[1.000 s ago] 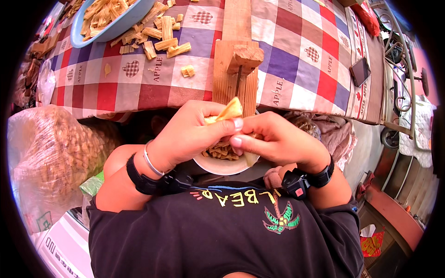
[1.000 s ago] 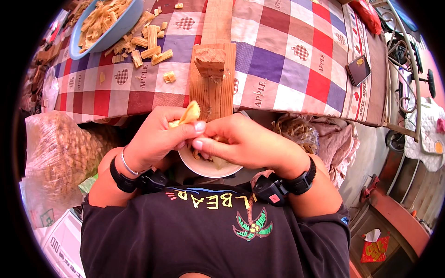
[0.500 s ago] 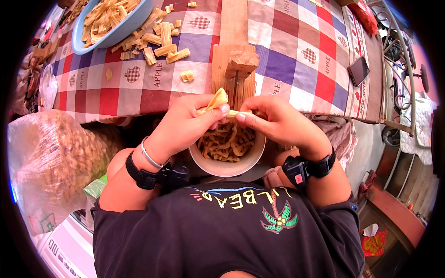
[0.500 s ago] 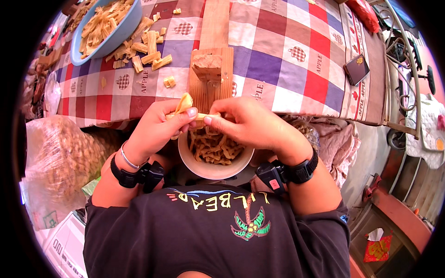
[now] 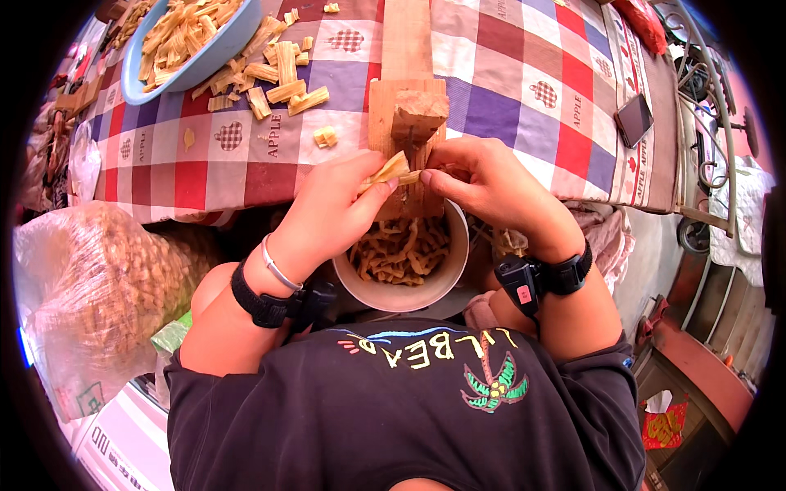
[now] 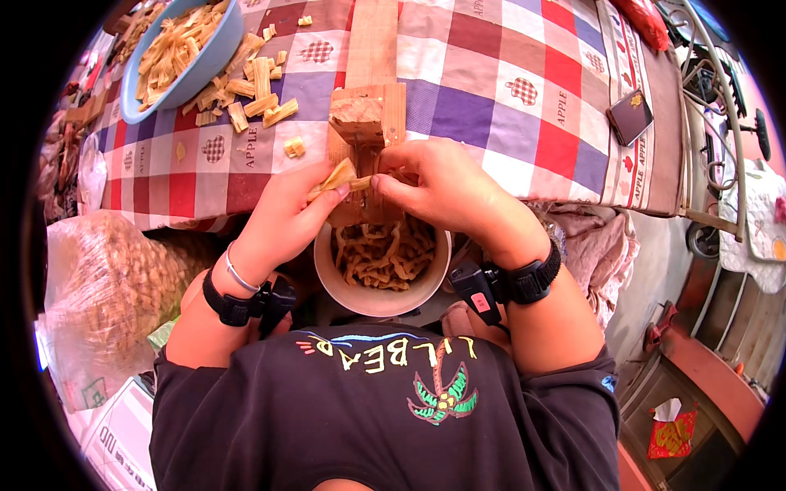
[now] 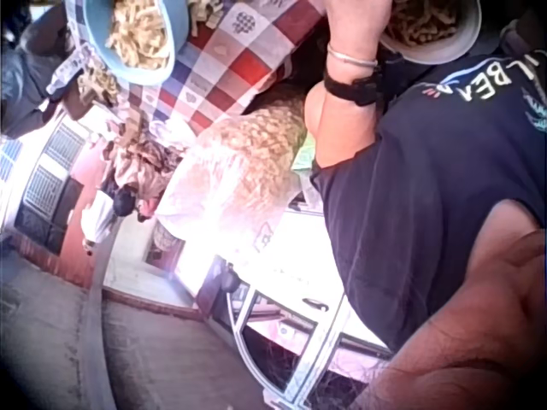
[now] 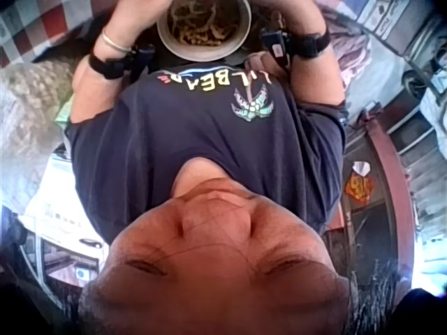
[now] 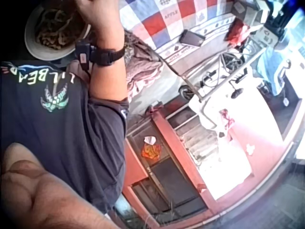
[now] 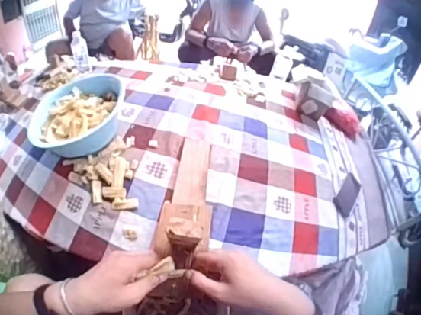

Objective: The person ties small strips of dough into knots by hand and places them into a bowl.

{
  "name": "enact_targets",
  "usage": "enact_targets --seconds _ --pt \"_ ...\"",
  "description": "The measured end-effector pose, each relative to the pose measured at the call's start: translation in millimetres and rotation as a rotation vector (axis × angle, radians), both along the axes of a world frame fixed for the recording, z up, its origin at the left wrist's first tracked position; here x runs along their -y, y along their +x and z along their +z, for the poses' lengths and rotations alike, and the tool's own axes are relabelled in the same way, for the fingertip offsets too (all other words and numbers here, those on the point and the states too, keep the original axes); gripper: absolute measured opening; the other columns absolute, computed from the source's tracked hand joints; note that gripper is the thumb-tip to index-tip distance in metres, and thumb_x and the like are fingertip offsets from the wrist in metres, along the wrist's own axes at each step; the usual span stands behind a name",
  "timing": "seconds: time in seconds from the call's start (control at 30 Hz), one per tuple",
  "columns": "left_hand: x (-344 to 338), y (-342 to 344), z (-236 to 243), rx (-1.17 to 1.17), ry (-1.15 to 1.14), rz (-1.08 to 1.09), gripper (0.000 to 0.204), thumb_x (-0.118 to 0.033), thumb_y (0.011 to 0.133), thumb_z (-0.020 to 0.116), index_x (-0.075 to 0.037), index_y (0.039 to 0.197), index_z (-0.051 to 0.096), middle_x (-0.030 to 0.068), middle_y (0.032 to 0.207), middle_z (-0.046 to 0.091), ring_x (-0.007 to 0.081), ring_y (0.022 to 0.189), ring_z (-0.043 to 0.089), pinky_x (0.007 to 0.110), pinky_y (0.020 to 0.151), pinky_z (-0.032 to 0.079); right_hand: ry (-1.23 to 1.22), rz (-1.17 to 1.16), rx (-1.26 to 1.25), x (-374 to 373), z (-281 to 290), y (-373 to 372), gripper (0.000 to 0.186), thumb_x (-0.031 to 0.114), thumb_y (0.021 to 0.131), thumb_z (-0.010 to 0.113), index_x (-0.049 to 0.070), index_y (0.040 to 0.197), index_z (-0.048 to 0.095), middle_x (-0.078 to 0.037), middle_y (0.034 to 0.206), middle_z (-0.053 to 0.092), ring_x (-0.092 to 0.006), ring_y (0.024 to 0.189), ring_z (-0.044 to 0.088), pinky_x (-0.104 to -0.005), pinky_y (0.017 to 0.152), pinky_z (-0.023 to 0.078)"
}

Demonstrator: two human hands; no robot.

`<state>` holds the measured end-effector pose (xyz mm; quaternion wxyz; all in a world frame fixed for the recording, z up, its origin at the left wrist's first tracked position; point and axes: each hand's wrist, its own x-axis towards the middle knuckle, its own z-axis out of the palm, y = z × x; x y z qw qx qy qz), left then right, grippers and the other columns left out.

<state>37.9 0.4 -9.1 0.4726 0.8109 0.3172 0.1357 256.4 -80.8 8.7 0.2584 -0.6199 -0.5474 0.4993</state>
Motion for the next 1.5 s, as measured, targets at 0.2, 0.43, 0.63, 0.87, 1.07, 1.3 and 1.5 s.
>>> enact_targets --seconds 0.2,0.43,0.63,0.87,1.07,1.3,1.5 --pt "-2.1 2.9 -6.9 -0.16 0.147 0.031 0.015 -0.012 0.088 0.062 0.001 0.096 0.062 0.0211 0.088 0.065 0.041 0.085 0.063 0.046 0.074 0.05 0.12 -0.022 0.144 5.6 -5.9 -5.4 0.027 0.025 0.096 0.063 -0.002 0.098 0.068 -0.009 0.069 0.065 -0.015 0.066 0.063 -0.0318 0.062 0.051" --pt "-28.6 -24.7 10.3 0.34 -0.57 0.634 0.023 -0.014 0.097 0.062 -0.001 0.116 0.06 -0.0027 0.078 0.054 0.0018 0.063 0.044 0.019 0.056 0.037 -0.266 -0.287 -0.65 26.0 28.1 1.2 0.03 0.029 0.104 0.054 0.004 0.104 0.069 0.003 0.081 0.057 -0.0017 0.066 0.045 -0.0162 0.059 0.037" --pt "-1.1 -23.5 19.2 0.438 -0.658 0.507 0.023 -0.018 0.103 0.049 -0.003 0.119 0.058 -0.0031 0.073 0.048 0.0046 0.062 0.042 0.02 0.057 0.037 -0.217 -0.082 -0.525 36.0 33.3 -7.0 0.031 0.03 0.103 0.055 0.003 0.109 0.069 0.001 0.087 0.063 -0.0037 0.074 0.052 -0.0191 0.065 0.044" --pt "36.1 -21.0 50.7 0.332 -0.855 0.022 0.06 -0.048 0.109 0.024 -0.007 0.152 0.029 -0.0044 0.067 0.036 0.0068 0.056 0.029 0.023 0.058 0.034 0.062 -0.064 -0.295 54.2 25.8 -42.1 0.027 0.019 0.091 0.075 0.001 0.11 0.065 -0.001 0.081 0.062 -0.0068 0.072 0.058 -0.0238 0.064 0.048" --pt "50.4 -12.2 50.8 0.26 -0.94 -0.042 0.08 -0.064 0.103 0.02 -0.004 0.156 0.017 0.0021 0.093 0.051 0.0071 0.065 0.035 0.022 0.064 0.035 0.174 -0.177 -0.33 55.9 24.2 -61.2 0.029 0.011 0.088 0.077 0.002 0.11 0.061 0.0 0.083 0.066 -0.0027 0.072 0.055 -0.0209 0.062 0.047" --pt "29.9 -15.9 38.5 0.169 -0.57 0.022 0.027 -0.029 0.103 0.056 -0.003 0.111 0.06 -0.0041 0.081 0.057 0.0045 0.07 0.048 0.022 0.063 0.042 0.266 -0.45 -0.419 47.4 23.8 -46.6 0.012 0.011 0.095 0.069 0.001 0.097 0.063 -0.002 0.087 0.066 -0.0064 0.08 0.062 -0.0215 0.069 0.05" --pt "10.2 -20.0 36.7 0.079 -0.583 0.028 0.023 -0.025 0.102 0.058 -0.004 0.098 0.064 -0.0063 0.072 0.053 0.0032 0.064 0.048 0.02 0.06 0.04 0.197 -0.53 -0.577 37.5 14.2 -32.1 0.017 0.019 0.096 0.069 0.003 0.1 0.063 0.004 0.081 0.06 -0.0022 0.072 0.053 -0.019 0.063 0.043"
